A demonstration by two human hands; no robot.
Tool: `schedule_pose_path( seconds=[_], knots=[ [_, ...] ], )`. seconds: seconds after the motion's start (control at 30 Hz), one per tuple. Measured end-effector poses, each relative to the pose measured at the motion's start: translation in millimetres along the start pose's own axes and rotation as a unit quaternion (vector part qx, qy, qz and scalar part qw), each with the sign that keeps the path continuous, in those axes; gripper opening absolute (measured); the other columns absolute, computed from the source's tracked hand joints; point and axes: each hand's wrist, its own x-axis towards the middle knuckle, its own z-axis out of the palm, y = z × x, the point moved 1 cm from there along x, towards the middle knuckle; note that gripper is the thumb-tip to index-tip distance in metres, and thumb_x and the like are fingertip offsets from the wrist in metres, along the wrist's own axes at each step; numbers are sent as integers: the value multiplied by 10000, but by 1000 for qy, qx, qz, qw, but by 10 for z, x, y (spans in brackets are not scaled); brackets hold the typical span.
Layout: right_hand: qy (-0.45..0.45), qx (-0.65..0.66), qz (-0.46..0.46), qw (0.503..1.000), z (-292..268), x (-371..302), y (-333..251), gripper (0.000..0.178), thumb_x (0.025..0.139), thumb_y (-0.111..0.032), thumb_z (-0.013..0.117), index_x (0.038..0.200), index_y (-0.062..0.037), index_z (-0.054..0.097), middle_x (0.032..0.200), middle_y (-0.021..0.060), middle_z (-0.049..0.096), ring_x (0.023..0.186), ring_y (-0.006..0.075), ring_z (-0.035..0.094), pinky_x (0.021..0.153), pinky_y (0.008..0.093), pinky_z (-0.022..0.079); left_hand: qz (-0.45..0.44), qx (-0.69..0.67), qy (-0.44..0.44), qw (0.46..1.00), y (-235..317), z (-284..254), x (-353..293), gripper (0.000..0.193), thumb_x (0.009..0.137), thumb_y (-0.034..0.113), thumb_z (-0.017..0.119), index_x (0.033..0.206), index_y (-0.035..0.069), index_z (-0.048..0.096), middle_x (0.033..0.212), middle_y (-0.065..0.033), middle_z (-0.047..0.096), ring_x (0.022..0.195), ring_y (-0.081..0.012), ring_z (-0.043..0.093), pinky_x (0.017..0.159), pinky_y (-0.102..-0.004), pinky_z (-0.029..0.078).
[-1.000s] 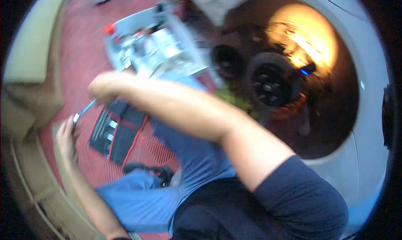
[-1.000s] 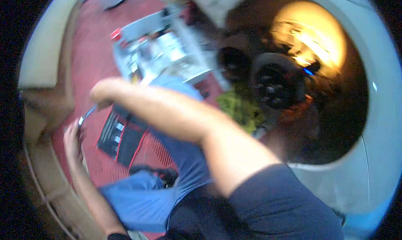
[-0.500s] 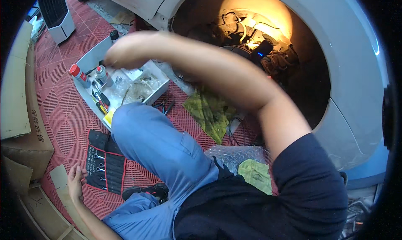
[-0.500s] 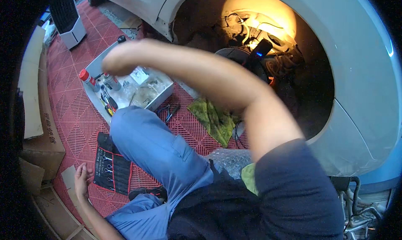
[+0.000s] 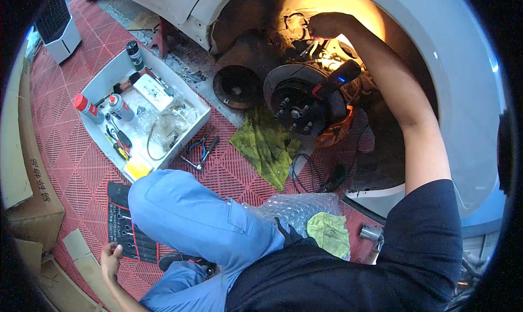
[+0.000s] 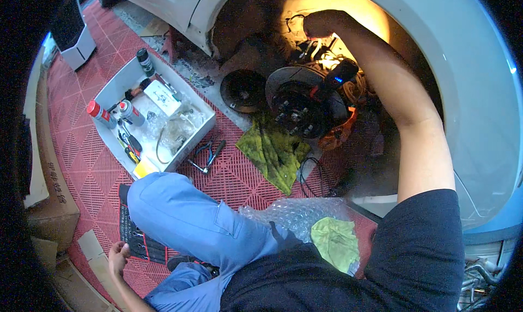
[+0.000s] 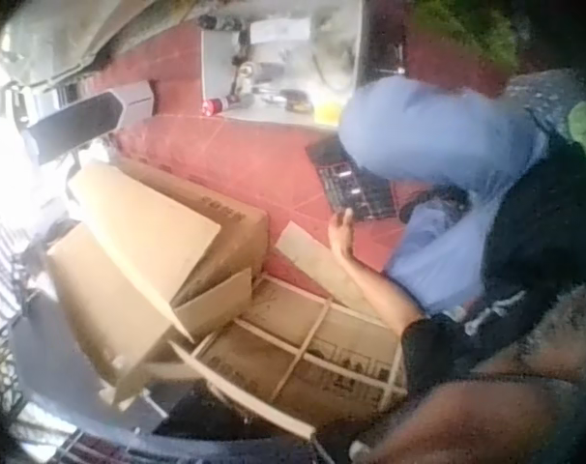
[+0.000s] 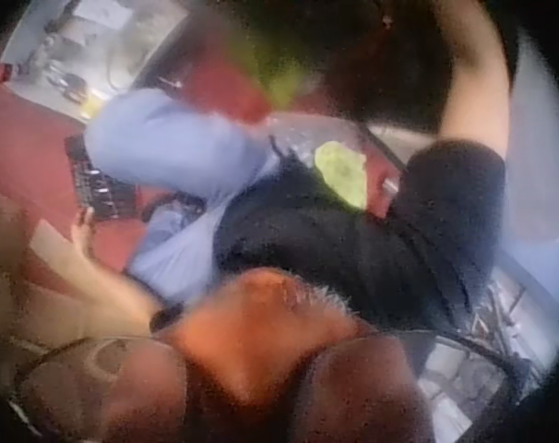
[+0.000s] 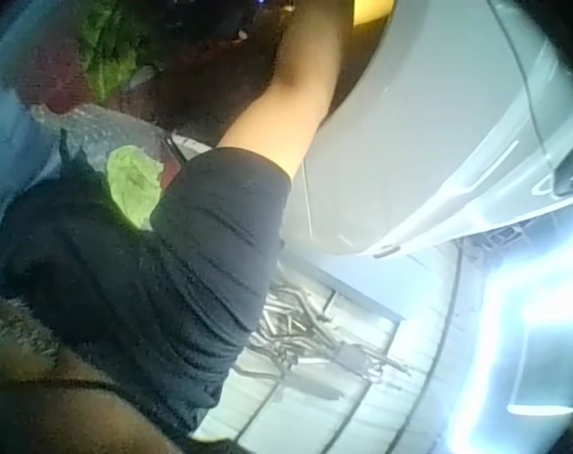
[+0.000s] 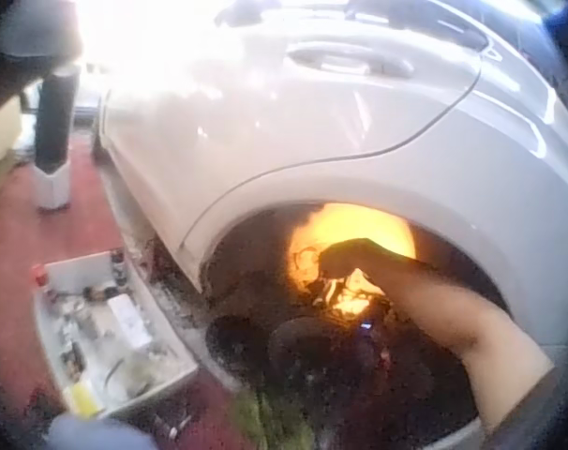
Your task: Inspecting and repairing the brake system of a car, including selecting tools and working on the wheel assembly.
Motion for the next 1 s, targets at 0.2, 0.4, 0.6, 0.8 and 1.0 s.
schedule_pose_path(
  seconds=[0.2,0.4,0.6,0.8,1.0],
  knots=[
    [47,-124,-114,985,143,35,440,247,884,-258,595,953,-62,729,823,100,691,698,263,628,686,419,507,-38,33,5,999,-64,80,-1,291,904,190,690,1076,-32,617,775,-35,597,653,-125,539,605,-280,459],
    [150,143,-45,977,426,-205,722,287,946,-273,552,996,-25,690,1003,167,666,979,307,616,877,418,482,-112,66,-7,992,-383,57,-22,296,916,189,677,1082,-51,626,738,-63,613,612,-150,573,553,-290,490],
    [205,481,-1,852,1471,-140,1015,265,823,-309,731,855,-71,619,831,56,609,798,191,585,804,356,507,-100,47,-15,994,-728,82,172,302,926,312,658,1082,55,629,753,-23,629,607,-159,604,491,-291,406],
    [276,470,30,838,1419,-76,1036,264,805,-292,743,874,-66,627,839,65,614,804,204,591,792,363,513,-101,43,-13,994,-386,112,39,283,929,188,655,1080,-48,617,758,-56,615,621,-146,567,560,-297,467],
    [362,452,58,813,1534,-307,367,269,784,-272,758,898,-60,637,849,77,620,811,218,598,779,372,521,-94,43,-7,995,-401,89,-18,286,929,199,653,1073,-45,612,737,-48,606,596,-134,551,523,-282,433]
  ],
)
